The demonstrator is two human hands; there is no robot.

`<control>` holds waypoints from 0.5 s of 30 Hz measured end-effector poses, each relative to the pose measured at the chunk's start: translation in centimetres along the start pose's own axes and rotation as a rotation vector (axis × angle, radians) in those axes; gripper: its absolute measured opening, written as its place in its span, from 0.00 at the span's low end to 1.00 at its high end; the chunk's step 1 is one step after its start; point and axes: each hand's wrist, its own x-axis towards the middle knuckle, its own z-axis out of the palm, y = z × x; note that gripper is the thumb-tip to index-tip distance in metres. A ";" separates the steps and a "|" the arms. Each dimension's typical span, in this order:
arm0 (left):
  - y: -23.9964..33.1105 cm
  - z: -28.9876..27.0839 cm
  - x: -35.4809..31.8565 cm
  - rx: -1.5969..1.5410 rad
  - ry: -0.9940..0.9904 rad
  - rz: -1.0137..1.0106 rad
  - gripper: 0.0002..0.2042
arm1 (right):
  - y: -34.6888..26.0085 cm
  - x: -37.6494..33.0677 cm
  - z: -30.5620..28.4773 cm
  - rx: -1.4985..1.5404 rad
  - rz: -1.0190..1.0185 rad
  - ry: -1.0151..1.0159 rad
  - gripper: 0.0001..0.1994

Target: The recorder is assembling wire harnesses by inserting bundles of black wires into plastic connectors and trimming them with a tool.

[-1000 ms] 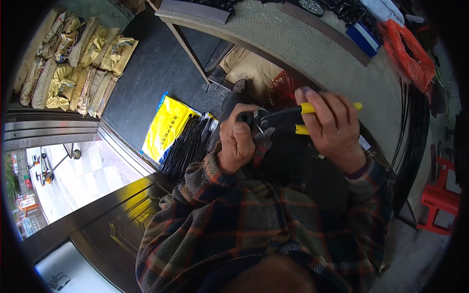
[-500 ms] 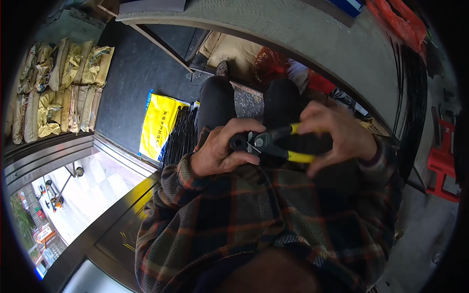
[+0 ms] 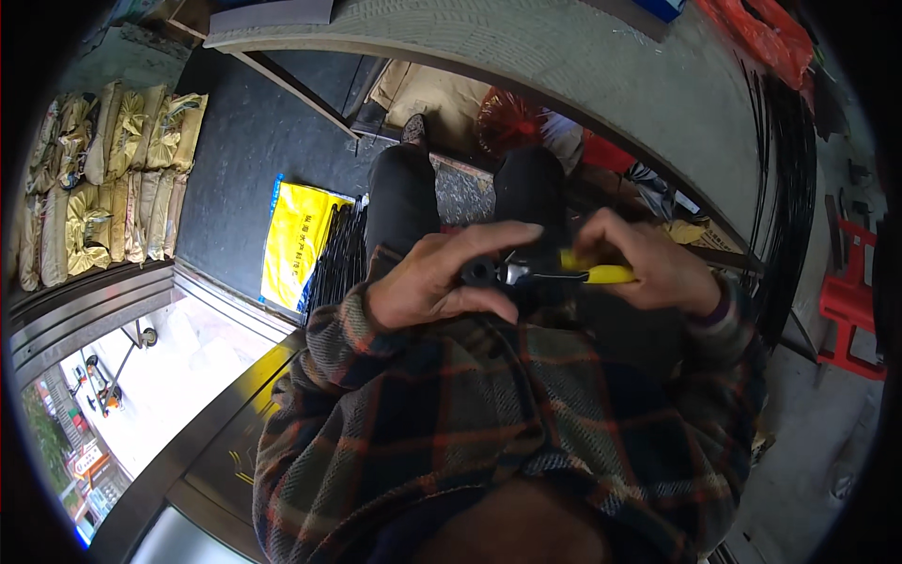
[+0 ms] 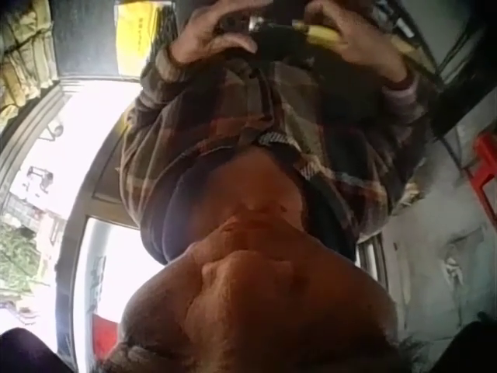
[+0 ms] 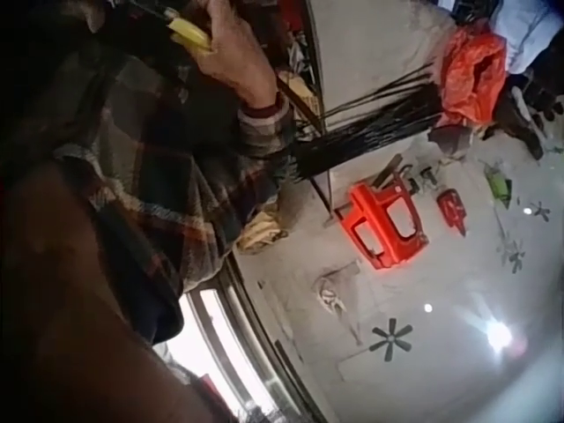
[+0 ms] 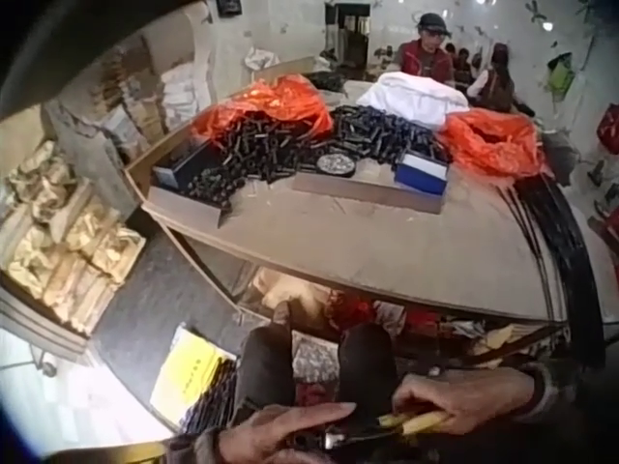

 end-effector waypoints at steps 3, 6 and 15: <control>-0.4 -0.3 -0.3 -0.055 -0.178 0.077 0.30 | 0.2 0.3 -0.7 0.879 0.416 -0.628 0.27; -1.1 -0.5 -1.0 -0.036 -0.097 0.090 0.28 | -0.7 0.5 -1.4 0.614 0.125 -0.346 0.29; -0.8 -1.6 0.2 -0.138 -0.232 0.101 0.28 | -0.8 0.0 -0.7 0.972 0.395 -0.682 0.21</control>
